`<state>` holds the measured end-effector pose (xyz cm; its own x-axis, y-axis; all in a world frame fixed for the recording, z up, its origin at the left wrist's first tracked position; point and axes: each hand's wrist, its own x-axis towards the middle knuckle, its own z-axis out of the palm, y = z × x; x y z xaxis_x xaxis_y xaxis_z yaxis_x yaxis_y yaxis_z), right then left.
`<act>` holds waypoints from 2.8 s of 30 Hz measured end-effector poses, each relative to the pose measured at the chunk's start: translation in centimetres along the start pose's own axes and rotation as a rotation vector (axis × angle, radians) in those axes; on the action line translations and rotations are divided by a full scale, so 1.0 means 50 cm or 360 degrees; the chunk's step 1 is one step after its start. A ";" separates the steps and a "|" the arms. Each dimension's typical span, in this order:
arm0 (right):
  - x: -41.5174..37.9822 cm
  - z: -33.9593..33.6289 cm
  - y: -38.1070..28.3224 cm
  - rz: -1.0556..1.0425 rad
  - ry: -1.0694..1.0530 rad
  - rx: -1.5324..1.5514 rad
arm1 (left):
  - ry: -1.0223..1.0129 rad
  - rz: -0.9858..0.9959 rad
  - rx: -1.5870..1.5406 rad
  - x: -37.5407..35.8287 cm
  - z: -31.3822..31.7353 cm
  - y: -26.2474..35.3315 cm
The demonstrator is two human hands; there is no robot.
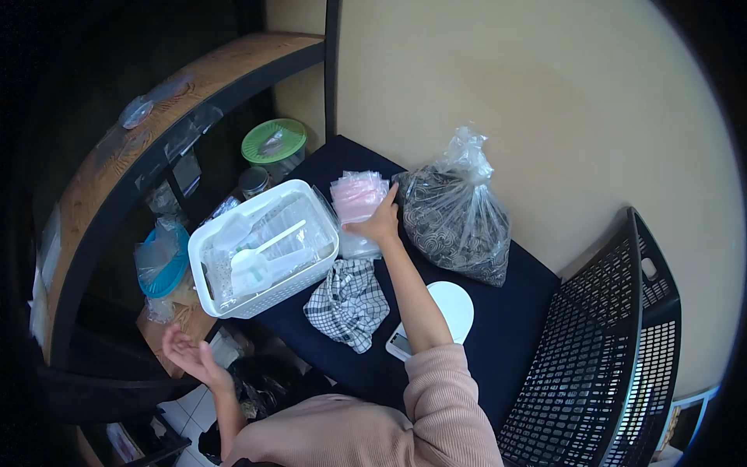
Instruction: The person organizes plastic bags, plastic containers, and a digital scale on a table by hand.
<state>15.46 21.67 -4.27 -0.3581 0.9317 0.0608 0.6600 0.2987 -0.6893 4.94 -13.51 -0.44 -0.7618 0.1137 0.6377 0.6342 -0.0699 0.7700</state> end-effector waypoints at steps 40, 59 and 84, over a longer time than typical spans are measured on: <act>-0.611 -0.254 0.032 -0.0447 0.0278 -0.0250 | -0.1355 -0.1870 -0.1488 -0.162 0.281 0.092; -0.350 -0.325 0.408 0.0537 0.1047 -0.0269 | -0.1852 -0.1678 -0.1284 -0.125 0.305 0.135; -0.519 -0.380 0.309 0.0484 0.0967 0.1562 | -0.2672 -0.0462 -0.0980 -0.190 0.402 0.202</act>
<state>47.49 6.03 -2.80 0.2712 0.9612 -0.0510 -0.2176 0.0096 -0.9760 21.25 4.64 0.89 0.3495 0.9315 0.1013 0.0882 -0.1403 0.9862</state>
